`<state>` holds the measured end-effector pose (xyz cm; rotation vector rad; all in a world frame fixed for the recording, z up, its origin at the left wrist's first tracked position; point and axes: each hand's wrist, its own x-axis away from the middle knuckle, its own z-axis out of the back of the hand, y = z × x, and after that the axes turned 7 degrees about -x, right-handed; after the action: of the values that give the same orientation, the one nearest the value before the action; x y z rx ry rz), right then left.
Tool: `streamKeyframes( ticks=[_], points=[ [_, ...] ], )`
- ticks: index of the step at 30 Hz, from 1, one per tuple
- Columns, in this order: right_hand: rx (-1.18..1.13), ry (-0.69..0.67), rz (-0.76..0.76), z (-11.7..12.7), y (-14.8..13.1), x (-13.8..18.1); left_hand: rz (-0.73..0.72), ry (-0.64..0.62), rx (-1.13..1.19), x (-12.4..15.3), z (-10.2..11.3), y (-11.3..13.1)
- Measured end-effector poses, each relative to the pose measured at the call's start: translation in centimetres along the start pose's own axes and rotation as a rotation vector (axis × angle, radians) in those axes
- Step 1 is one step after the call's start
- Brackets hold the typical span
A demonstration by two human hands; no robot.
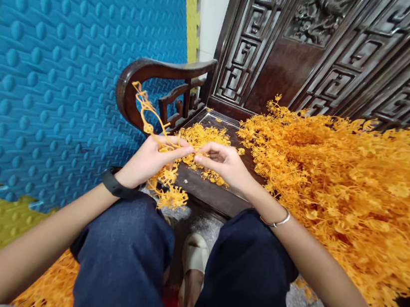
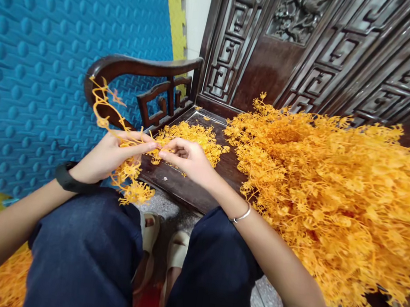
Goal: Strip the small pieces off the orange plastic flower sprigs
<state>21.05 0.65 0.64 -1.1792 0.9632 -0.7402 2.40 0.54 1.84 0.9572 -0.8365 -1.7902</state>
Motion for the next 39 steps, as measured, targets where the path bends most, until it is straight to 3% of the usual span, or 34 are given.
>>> streamKeyframes(
  ticks=[3, 9, 14, 16, 18, 21, 23, 25, 30, 35, 37, 39],
  points=[
    [-0.018, -0.018, -0.039, -0.1, -0.5, 0.0, -0.019, 0.115, 0.078, 0.2, -0.2, -0.3],
    [0.035, -0.105, 0.03, -0.4, -0.9, -0.2, 0.061, 0.255, 0.166, 0.3, -1.3, 0.6],
    [0.313, -0.451, 0.018, -0.9, 0.1, 1.1, 0.049, 0.492, 0.219, -1.0, -1.3, 0.0],
    [0.399, -0.377, 0.032, -0.4, 0.6, 1.2, 0.059, 0.526, 0.289, -1.3, -0.9, -0.6],
    [0.436, -0.116, 0.067, 0.7, 1.4, 0.5, 0.074, 0.478, 0.317, -1.2, -0.6, -0.8],
    [0.448, 0.279, 0.036, 3.5, 3.1, -1.4, 0.051, 0.31, 0.288, -0.6, -0.3, -0.4],
    [0.449, 0.417, -0.046, 5.3, 4.5, -2.6, 0.019, 0.2, 0.275, -0.1, -0.1, 0.0],
    [0.451, 0.461, -0.114, 6.7, 5.7, -3.2, 0.012, 0.133, 0.278, 0.2, 0.1, 0.2],
    [0.393, 0.356, -0.064, 6.3, 5.5, -2.5, 0.04, 0.037, 0.266, 0.3, 0.3, -0.1],
    [0.077, -0.107, -0.1, 1.7, 1.9, -1.0, 0.0, 0.017, 0.218, 0.0, 0.0, -0.2],
    [0.086, -0.189, -0.075, 0.2, 0.6, -0.6, -0.013, 0.0, 0.19, 0.0, -0.1, -0.1],
    [0.139, -0.186, -0.019, -0.4, -0.3, -0.4, -0.01, -0.038, 0.176, 0.0, -0.2, 0.0]
  ],
)
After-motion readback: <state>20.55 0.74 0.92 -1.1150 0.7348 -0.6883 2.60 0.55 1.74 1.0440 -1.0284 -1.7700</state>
